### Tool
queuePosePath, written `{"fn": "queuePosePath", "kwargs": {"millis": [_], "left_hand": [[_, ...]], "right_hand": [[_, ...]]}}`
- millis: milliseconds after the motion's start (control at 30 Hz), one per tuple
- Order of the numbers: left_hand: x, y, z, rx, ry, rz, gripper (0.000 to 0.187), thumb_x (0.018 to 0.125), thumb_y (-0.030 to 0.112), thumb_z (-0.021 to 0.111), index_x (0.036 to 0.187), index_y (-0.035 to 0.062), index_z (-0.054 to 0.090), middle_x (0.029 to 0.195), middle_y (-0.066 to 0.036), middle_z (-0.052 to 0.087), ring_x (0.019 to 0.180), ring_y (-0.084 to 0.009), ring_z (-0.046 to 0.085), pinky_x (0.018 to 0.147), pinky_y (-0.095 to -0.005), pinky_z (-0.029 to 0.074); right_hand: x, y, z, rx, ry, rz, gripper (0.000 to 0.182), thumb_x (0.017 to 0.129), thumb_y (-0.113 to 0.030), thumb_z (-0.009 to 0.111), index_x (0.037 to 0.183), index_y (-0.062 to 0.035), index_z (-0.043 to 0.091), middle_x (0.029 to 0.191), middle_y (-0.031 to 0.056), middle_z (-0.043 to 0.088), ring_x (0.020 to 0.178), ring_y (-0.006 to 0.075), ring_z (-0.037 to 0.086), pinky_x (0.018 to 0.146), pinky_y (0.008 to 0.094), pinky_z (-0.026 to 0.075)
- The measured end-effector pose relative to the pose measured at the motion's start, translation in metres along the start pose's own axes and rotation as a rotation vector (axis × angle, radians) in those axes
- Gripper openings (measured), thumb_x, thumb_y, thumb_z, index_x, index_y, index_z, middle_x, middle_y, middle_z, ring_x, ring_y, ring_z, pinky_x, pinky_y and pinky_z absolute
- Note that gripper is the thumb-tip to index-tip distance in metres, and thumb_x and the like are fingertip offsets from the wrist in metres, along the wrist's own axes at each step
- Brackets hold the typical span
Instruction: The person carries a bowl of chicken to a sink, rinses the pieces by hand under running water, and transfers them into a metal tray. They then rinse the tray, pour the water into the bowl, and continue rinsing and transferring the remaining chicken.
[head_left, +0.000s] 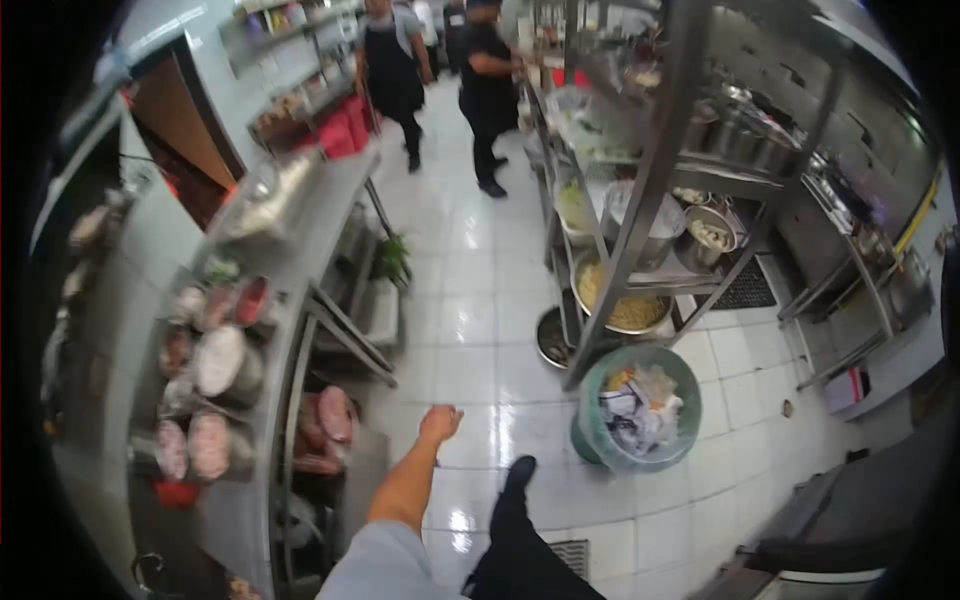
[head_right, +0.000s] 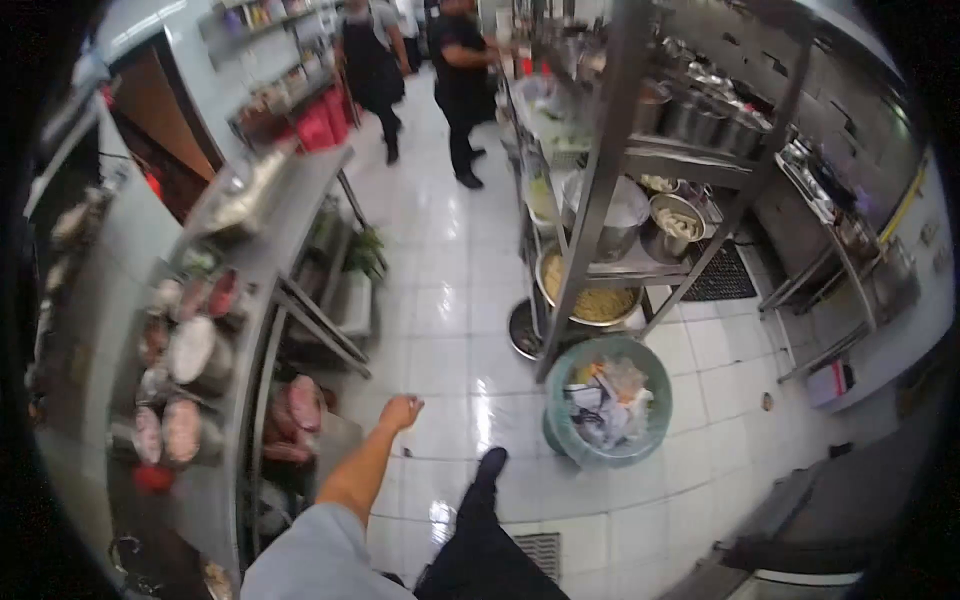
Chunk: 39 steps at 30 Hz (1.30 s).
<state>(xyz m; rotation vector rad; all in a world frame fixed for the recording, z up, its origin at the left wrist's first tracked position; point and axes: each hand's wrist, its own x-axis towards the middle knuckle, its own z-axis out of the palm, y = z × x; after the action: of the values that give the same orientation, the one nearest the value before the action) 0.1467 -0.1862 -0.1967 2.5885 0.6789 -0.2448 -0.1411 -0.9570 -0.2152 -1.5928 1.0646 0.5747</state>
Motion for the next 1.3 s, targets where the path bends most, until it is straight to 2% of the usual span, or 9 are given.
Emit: {"fn": "queuePosePath", "kwargs": {"millis": [67, 100, 267, 533, 767, 900, 1067, 1233, 1300], "left_hand": [[0.083, 0.005, 0.075, 0.028, -0.098, 0.099, 0.043, 0.091, 0.042, 0.050, 0.092, 0.0027, 0.068, 0.103, -0.022, 0.065, 0.098, -0.0379, 0.062, 0.087, -0.0482, 0.048], [0.129, 0.040, 0.103, -0.190, -0.109, 0.185, 0.044, 0.091, 0.042, 0.049, 0.093, 0.0015, 0.068, 0.103, -0.022, 0.065, 0.097, -0.0377, 0.062, 0.087, -0.0473, 0.048], [0.254, 0.112, 0.214, -0.434, -0.203, 0.058, 0.043, 0.087, 0.042, 0.055, 0.095, 0.0008, 0.067, 0.098, -0.022, 0.066, 0.096, -0.0401, 0.061, 0.085, -0.0463, 0.048], [0.393, 0.188, 0.354, -0.641, 0.025, -0.099, 0.047, 0.084, 0.032, 0.063, 0.113, -0.0047, 0.059, 0.105, -0.025, 0.064, 0.102, -0.0409, 0.060, 0.090, -0.0467, 0.046], [0.448, 0.201, 0.395, -0.401, -0.115, -0.085, 0.035, 0.078, 0.026, 0.065, 0.095, -0.0040, 0.063, 0.098, -0.024, 0.064, 0.095, -0.0404, 0.061, 0.085, -0.0462, 0.049], [0.439, 0.190, 0.347, -0.537, 0.275, -0.186, 0.022, 0.073, 0.019, 0.063, 0.081, -0.0017, 0.065, 0.084, -0.024, 0.064, 0.082, -0.0421, 0.062, 0.077, -0.0482, 0.049], [0.401, 0.106, 0.266, -0.664, 0.320, -0.044, 0.024, 0.073, 0.015, 0.056, 0.089, 0.0018, 0.067, 0.079, -0.025, 0.064, 0.075, -0.0419, 0.062, 0.068, -0.0471, 0.049], [0.341, 0.016, 0.176, -0.660, 0.338, -0.260, 0.027, 0.076, 0.010, 0.059, 0.099, 0.0006, 0.069, 0.078, -0.020, 0.068, 0.070, -0.0283, 0.067, 0.068, -0.0377, 0.051], [0.317, -0.008, 0.127, -0.632, 0.229, -0.443, 0.020, 0.076, 0.010, 0.058, 0.089, -0.0038, 0.066, 0.073, -0.017, 0.067, 0.066, -0.0251, 0.063, 0.066, -0.0372, 0.050]], "right_hand": [[0.014, -0.100, 0.017, -0.130, 0.034, -0.047, 0.021, 0.087, -0.012, 0.057, 0.107, -0.0076, 0.051, 0.098, 0.0127, 0.056, 0.089, 0.0259, 0.053, 0.075, 0.0464, 0.044], [0.009, -0.183, 0.023, -0.225, 0.070, -0.045, 0.022, 0.087, -0.012, 0.057, 0.108, -0.0078, 0.050, 0.099, 0.0127, 0.055, 0.090, 0.0260, 0.053, 0.076, 0.0466, 0.044], [0.077, -0.344, 0.104, -0.387, 0.088, -0.044, 0.026, 0.087, -0.012, 0.058, 0.111, -0.0087, 0.048, 0.103, 0.0130, 0.053, 0.095, 0.0261, 0.051, 0.080, 0.0474, 0.041], [0.153, -0.404, 0.177, -0.510, 0.094, 0.043, 0.033, 0.087, -0.012, 0.059, 0.117, -0.0103, 0.045, 0.111, 0.0134, 0.050, 0.103, 0.0263, 0.047, 0.087, 0.0486, 0.037], [0.177, -0.389, 0.197, -0.539, 0.094, 0.120, 0.039, 0.086, -0.013, 0.060, 0.122, -0.0117, 0.042, 0.117, 0.0138, 0.047, 0.109, 0.0265, 0.044, 0.093, 0.0497, 0.034], [0.166, -0.382, 0.197, -0.542, 0.083, 0.137, 0.043, 0.086, -0.013, 0.061, 0.124, -0.0125, 0.041, 0.121, 0.0140, 0.046, 0.113, 0.0266, 0.042, 0.096, 0.0503, 0.032], [0.139, -0.379, 0.194, -0.515, 0.071, 0.119, 0.047, 0.086, -0.013, 0.061, 0.128, -0.0135, 0.039, 0.126, 0.0143, 0.044, 0.118, 0.0267, 0.040, 0.100, 0.0511, 0.029], [0.107, -0.364, 0.187, -0.481, 0.057, 0.085, 0.052, 0.086, -0.013, 0.062, 0.131, -0.0145, 0.037, 0.130, 0.0146, 0.042, 0.123, 0.0269, 0.038, 0.105, 0.0519, 0.027], [0.097, -0.343, 0.178, -0.467, 0.042, 0.072, 0.054, 0.086, -0.013, 0.063, 0.133, -0.0149, 0.036, 0.132, 0.0147, 0.041, 0.125, 0.0269, 0.037, 0.106, 0.0522, 0.026]]}}
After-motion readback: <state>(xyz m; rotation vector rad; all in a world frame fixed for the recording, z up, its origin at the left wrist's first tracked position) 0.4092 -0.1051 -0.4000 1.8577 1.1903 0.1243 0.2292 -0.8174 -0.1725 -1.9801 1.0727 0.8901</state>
